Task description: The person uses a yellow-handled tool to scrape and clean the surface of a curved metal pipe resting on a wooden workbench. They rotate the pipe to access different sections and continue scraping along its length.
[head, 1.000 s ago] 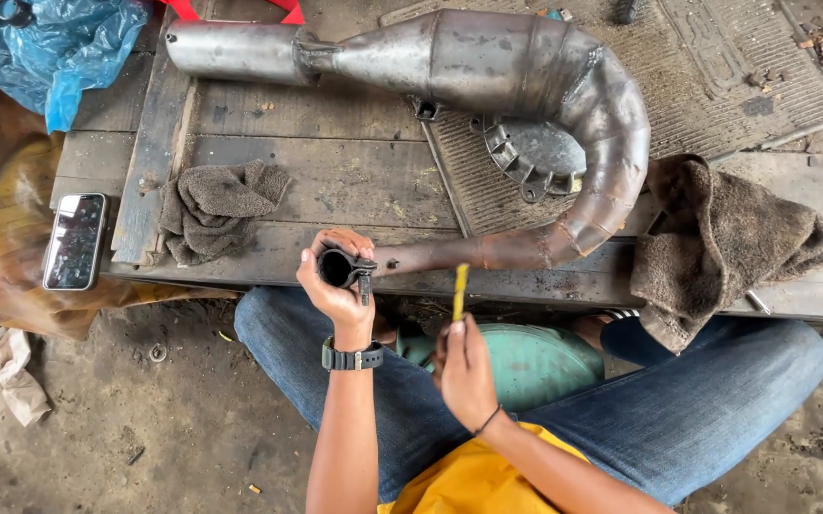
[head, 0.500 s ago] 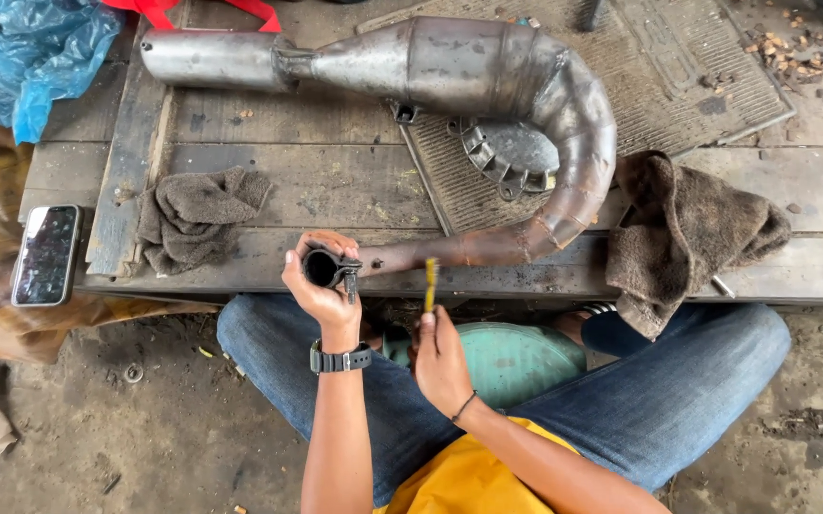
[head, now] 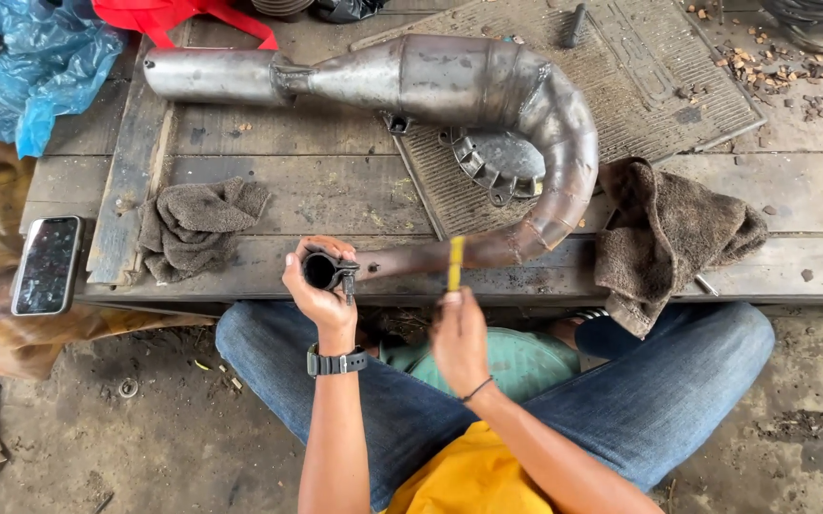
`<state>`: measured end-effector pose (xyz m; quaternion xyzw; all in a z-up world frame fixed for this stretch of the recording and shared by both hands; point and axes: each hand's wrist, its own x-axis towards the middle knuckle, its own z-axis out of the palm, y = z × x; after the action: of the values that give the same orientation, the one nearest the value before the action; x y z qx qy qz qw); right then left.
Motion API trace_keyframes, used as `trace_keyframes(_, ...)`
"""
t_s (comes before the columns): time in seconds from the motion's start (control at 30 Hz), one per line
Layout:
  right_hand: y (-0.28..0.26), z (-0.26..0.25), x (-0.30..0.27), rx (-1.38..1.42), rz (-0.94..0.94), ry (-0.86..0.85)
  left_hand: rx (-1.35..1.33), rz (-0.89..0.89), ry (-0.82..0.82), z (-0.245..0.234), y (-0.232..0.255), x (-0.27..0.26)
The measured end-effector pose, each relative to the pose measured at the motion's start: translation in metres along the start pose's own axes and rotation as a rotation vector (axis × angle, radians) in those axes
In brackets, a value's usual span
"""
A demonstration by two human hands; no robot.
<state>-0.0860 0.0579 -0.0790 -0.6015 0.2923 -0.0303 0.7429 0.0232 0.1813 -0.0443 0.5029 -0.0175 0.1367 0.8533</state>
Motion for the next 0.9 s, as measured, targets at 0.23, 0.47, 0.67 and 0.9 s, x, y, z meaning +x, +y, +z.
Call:
trace_keyframes(0.23, 0.015, -0.03, 0.0, -0.277, -0.048, -0.273, -0.014, 0.045, -0.009, -0.005, -0.009, 0.001)
trace_keyframes(0.47, 0.01, -0.057, 0.001, -0.406, -0.295, 0.048, 0.001, 0.024, -0.025, -0.006, -0.005, 0.003)
trace_keyframes(0.67, 0.021, -0.098, 0.012, -0.478, -0.389, 0.107, 0.002, 0.033, -0.021, -0.015, -0.011, 0.003)
trace_keyframes(0.9, 0.058, -0.114, 0.025, -0.531, -0.452, 0.074, 0.017, 0.044, -0.038, -0.011, -0.007, 0.002)
